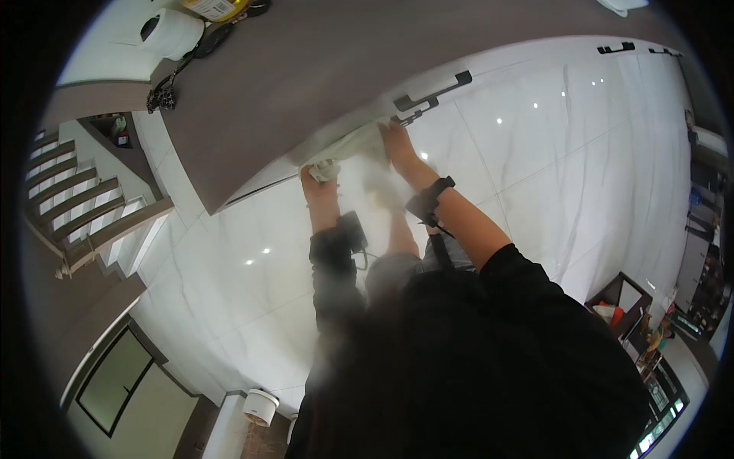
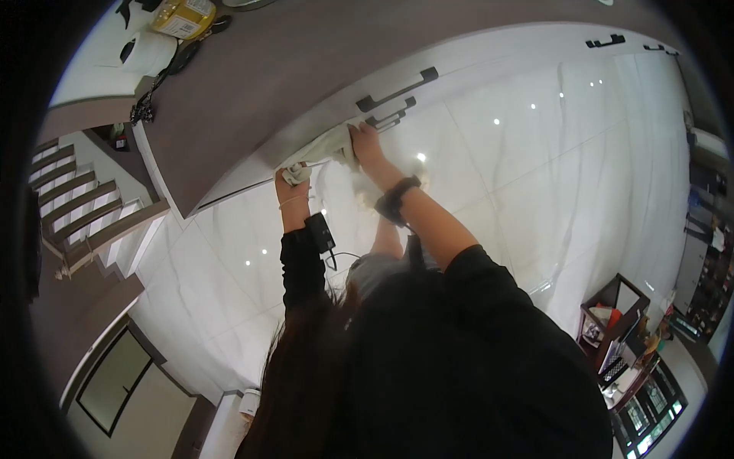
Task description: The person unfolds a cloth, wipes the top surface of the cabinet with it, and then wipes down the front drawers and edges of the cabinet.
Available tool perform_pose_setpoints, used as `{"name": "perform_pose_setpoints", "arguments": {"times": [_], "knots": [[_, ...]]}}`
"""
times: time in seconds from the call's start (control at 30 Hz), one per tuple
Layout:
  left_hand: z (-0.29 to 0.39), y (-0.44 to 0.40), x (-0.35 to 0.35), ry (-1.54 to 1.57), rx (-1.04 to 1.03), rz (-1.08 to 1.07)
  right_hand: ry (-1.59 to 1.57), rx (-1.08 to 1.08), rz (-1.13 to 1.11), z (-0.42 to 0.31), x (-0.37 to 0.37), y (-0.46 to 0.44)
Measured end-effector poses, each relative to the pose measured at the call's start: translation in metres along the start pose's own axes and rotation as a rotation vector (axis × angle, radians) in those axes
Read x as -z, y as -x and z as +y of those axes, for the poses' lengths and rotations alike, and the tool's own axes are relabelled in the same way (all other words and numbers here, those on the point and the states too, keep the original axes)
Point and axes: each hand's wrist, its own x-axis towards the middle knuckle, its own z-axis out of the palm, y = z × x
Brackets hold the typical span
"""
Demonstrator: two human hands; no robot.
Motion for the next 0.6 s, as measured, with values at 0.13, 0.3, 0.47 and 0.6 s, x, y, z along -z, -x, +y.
{"name": "perform_pose_setpoints", "arguments": {"times": [0.13,0.3,0.47,0.6], "knots": [[-0.008,0.017,-0.011,0.144,0.033,-0.028,-0.074,0.059,-0.042,-0.037,0.011,0.029],[-0.029,0.044,-0.054,0.232,0.077,-0.101,-0.117,0.091,-0.121,-0.081,0.046,0.045],[-0.043,0.085,-0.099,0.1,0.018,-0.124,-0.214,0.106,-0.199,-0.09,0.058,0.037],[-0.067,0.083,-0.102,-0.127,-0.062,-0.115,-0.092,0.177,-0.235,-0.099,0.086,0.024]]}}
